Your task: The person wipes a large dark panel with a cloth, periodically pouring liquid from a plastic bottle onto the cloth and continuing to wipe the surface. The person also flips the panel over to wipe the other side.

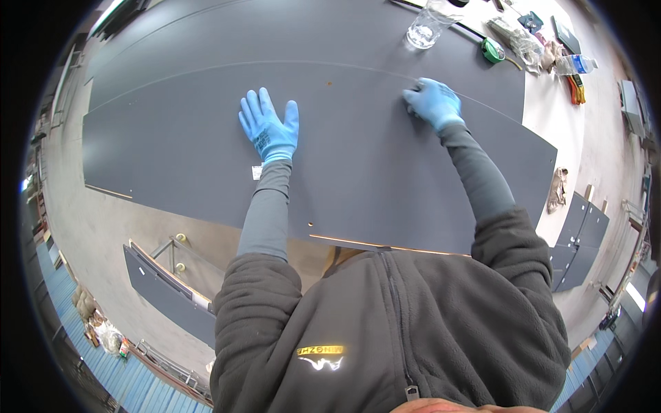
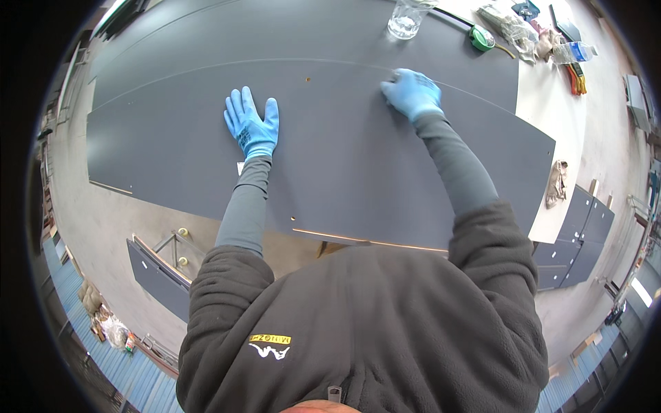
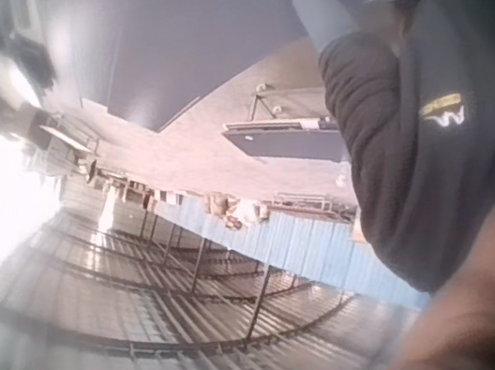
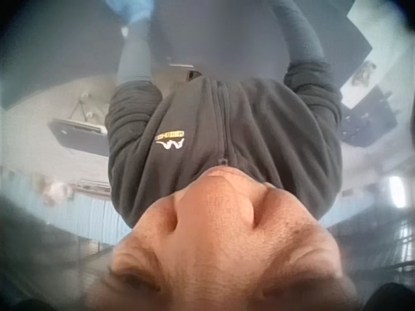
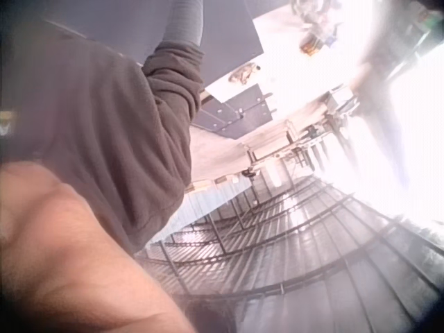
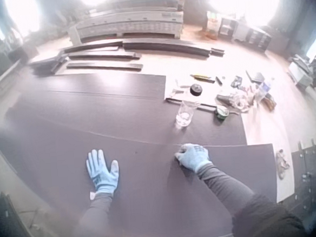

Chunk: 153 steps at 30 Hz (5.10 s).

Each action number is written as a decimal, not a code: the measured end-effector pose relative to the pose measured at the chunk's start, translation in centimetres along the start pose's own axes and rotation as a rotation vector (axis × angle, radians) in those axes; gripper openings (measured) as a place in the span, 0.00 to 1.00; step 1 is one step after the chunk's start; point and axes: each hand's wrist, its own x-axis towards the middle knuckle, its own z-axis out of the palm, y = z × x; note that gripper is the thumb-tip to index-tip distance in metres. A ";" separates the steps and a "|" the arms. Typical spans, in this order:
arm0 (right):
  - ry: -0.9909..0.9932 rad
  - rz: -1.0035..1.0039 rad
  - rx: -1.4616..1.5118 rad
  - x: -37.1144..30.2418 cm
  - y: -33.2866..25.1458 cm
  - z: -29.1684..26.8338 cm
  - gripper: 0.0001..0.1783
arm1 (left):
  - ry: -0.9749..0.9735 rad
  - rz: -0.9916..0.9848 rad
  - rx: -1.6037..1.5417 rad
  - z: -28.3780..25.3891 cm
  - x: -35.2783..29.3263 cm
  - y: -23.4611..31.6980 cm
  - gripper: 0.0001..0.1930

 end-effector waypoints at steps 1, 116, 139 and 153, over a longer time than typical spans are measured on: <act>-0.057 -0.032 -0.060 1.0 -2.1 0.6 0.18 | 0.002 0.007 -0.003 0.0 -0.1 0.0 0.44; 0.125 -1.243 -0.229 -1.8 -7.3 8.0 0.29 | -0.050 0.024 -0.042 -0.9 0.4 -0.1 0.46; 0.694 -0.810 -0.201 0.3 1.2 5.3 0.26 | -0.025 0.011 -0.017 -1.2 0.4 0.1 0.44; 0.347 -1.272 -0.094 -2.6 -20.4 15.1 0.37 | 0.263 0.051 -0.223 -5.9 -1.1 -11.0 0.33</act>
